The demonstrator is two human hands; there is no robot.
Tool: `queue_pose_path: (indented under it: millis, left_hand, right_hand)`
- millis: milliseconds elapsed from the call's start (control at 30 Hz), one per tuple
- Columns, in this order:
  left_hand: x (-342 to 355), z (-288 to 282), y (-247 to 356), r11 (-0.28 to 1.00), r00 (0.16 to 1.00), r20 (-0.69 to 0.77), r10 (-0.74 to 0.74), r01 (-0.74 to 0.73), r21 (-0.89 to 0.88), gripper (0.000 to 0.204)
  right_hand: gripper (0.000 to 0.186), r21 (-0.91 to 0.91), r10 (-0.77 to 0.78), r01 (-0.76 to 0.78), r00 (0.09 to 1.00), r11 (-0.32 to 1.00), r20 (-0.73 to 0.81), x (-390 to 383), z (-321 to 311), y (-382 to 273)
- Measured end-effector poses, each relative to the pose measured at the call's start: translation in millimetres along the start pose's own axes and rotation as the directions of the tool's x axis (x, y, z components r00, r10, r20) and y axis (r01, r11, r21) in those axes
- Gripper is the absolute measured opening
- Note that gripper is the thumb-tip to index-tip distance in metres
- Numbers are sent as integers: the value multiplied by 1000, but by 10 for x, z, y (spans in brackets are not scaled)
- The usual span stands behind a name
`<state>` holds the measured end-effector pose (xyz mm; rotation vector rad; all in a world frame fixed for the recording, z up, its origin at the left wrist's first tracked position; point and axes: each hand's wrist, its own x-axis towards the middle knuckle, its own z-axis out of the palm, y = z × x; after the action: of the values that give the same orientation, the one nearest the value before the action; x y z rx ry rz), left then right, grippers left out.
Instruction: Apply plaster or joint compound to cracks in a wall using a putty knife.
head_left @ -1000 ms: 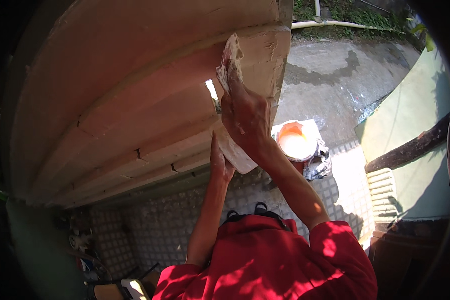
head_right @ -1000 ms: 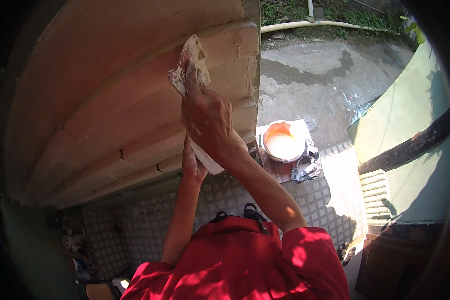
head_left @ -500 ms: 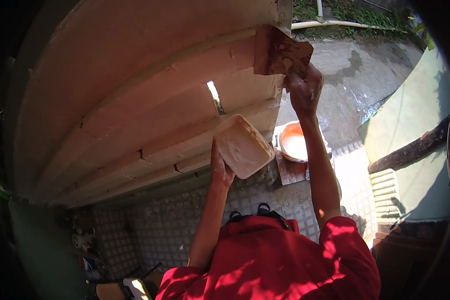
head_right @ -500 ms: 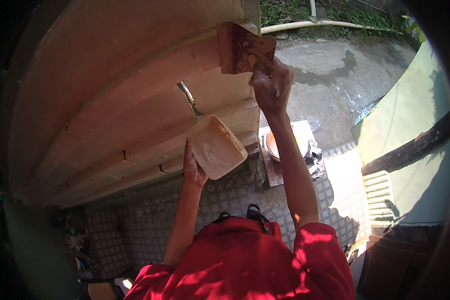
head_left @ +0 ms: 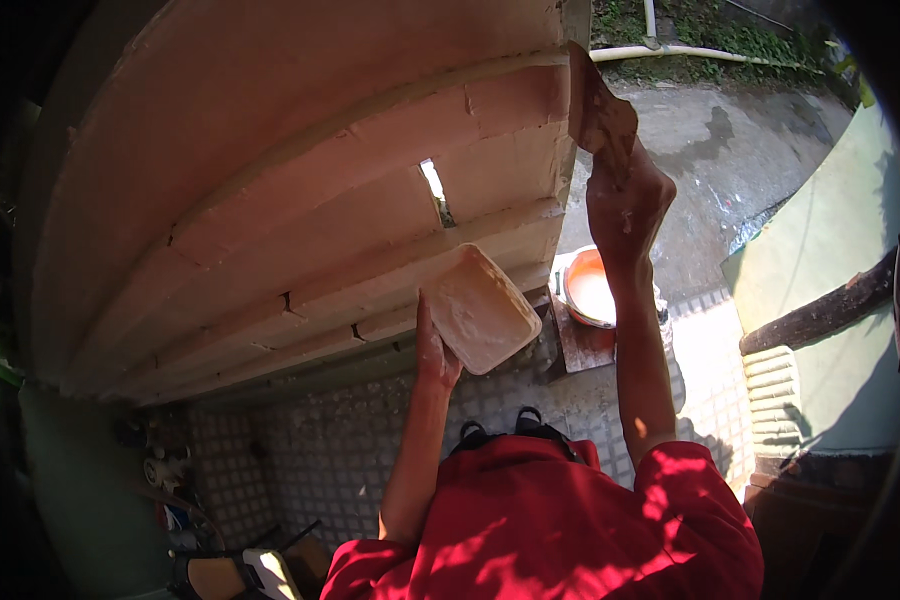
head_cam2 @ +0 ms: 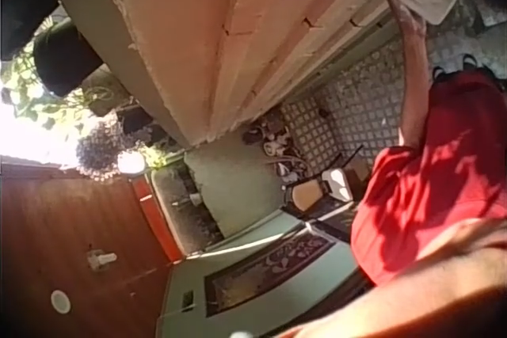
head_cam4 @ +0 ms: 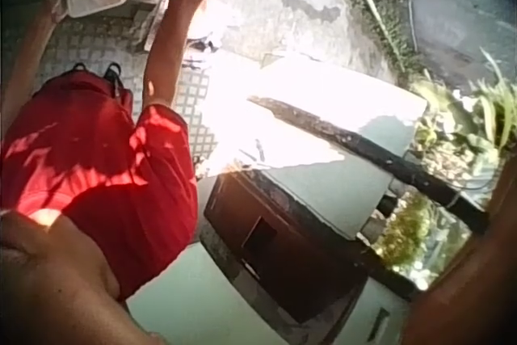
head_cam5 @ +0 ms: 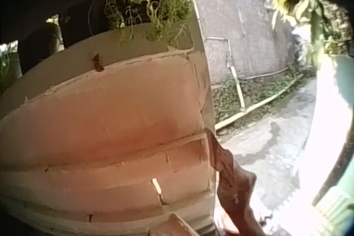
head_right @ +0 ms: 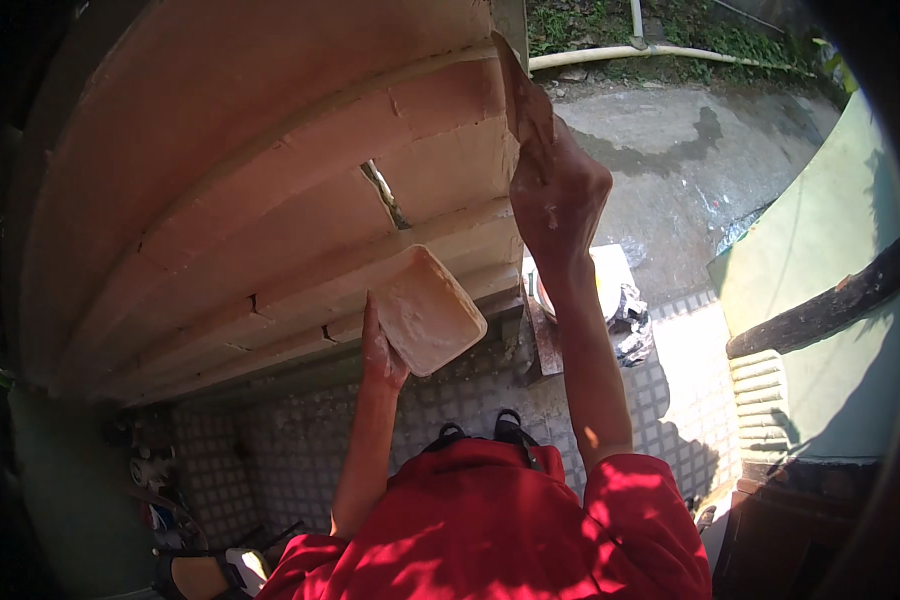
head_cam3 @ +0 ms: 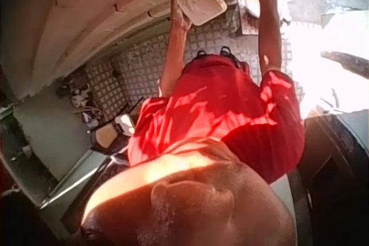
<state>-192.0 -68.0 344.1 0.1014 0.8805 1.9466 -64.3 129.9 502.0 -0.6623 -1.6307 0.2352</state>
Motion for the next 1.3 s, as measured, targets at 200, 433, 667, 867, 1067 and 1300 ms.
queue_pose_path:
  millis: [200,433,667,867,1067,1300]
  left_hand:
    - [-36,-87,-35,998,999,-14,35,-34,49,67]
    - [-73,-140,-34,1000,1000,-14,2,-2,-11,64]
    - [-192,-219,-5,999,999,-40,37,-35,38,62]
    - [-262,-297,20,999,998,-52,29,-28,28,65]
    - [-324,-266,39,1000,995,-98,13,-15,-19,61]
    - [-385,-307,59,999,995,-84,50,-51,-15,61]
  right_hand:
    - [28,44,15,-18,998,999,65,-182,390,-274]
    - [26,367,8,-115,960,923,281,-378,454,-697]
    - [9,343,198,-243,967,907,159,-97,325,69]
    - [12,324,322,-327,944,888,73,89,32,565]
    - [11,441,118,-227,958,868,262,-75,191,395]
    - [10,264,285,-289,957,920,55,126,55,822]
